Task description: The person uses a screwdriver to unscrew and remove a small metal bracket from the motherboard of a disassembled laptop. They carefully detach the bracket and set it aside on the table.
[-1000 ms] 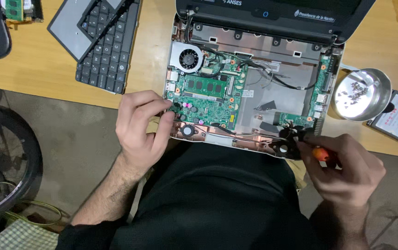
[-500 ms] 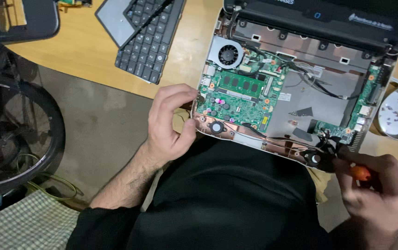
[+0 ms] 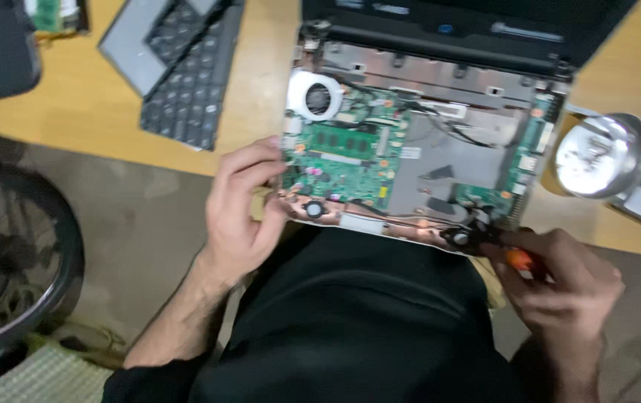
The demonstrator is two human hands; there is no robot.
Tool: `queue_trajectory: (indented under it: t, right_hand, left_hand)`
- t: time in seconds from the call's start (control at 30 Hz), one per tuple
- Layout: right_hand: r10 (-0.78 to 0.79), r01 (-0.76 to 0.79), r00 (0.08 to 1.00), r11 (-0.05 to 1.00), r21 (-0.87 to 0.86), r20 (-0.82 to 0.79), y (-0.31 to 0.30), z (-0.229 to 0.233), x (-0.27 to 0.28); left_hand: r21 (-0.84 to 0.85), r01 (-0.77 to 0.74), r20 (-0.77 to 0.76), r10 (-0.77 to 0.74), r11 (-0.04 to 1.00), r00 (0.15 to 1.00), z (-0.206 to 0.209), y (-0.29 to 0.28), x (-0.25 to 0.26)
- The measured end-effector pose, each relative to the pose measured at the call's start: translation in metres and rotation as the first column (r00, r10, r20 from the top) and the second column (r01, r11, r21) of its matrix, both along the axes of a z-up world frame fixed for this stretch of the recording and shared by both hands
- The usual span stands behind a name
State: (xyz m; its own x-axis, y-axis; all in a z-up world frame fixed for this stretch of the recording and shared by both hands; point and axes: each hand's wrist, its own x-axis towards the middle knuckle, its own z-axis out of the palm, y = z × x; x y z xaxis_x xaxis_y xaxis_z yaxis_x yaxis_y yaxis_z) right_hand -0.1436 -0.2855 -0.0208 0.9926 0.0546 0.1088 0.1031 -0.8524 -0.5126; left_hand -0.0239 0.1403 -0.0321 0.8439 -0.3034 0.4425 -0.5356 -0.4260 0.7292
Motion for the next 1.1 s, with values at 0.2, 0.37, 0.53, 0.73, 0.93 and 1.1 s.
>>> queue_trajectory:
  t: [0.2,0.37,0.53,0.73,0.93,1.1]
  right_hand:
    - [0.090,-0.091,0.996,0.986,0.138,0.014,-0.002,0.004,0.011]
    - [0.029,-0.048,0.992,0.985,0.166,0.119,0.003,-0.003,0.019]
    - [0.051,-0.090,0.988,0.958,0.273,0.149,0.001,-0.003,0.021]
    - [-0.028,-0.024,0.994,0.888,0.459,0.105,-0.023,-0.004,0.036]
    - [-0.067,0.151,0.930,0.966,-0.210,0.361,-0.055,0.016,0.087]
    - [-0.088,0.177,0.973,0.881,-0.439,0.215,-0.058,0.019,0.111]
  left_hand:
    - [-0.046,-0.056,-0.019,0.055,0.997,0.998,0.001,-0.016,0.002]
    - [-0.005,-0.102,0.096,0.102,0.995,0.990,0.008,-0.048,0.036]
    - [0.072,-0.040,-0.030,0.042,0.997,0.999,0.024,-0.067,0.045]
    - [0.155,-0.019,-0.020,0.022,0.988,1.000,0.012,-0.062,0.049]
    - [0.238,0.006,0.071,-0.023,0.971,0.997,0.021,-0.063,0.049]
    - [0.238,-0.007,0.075,-0.011,0.971,0.997,0.019,-0.061,0.048]
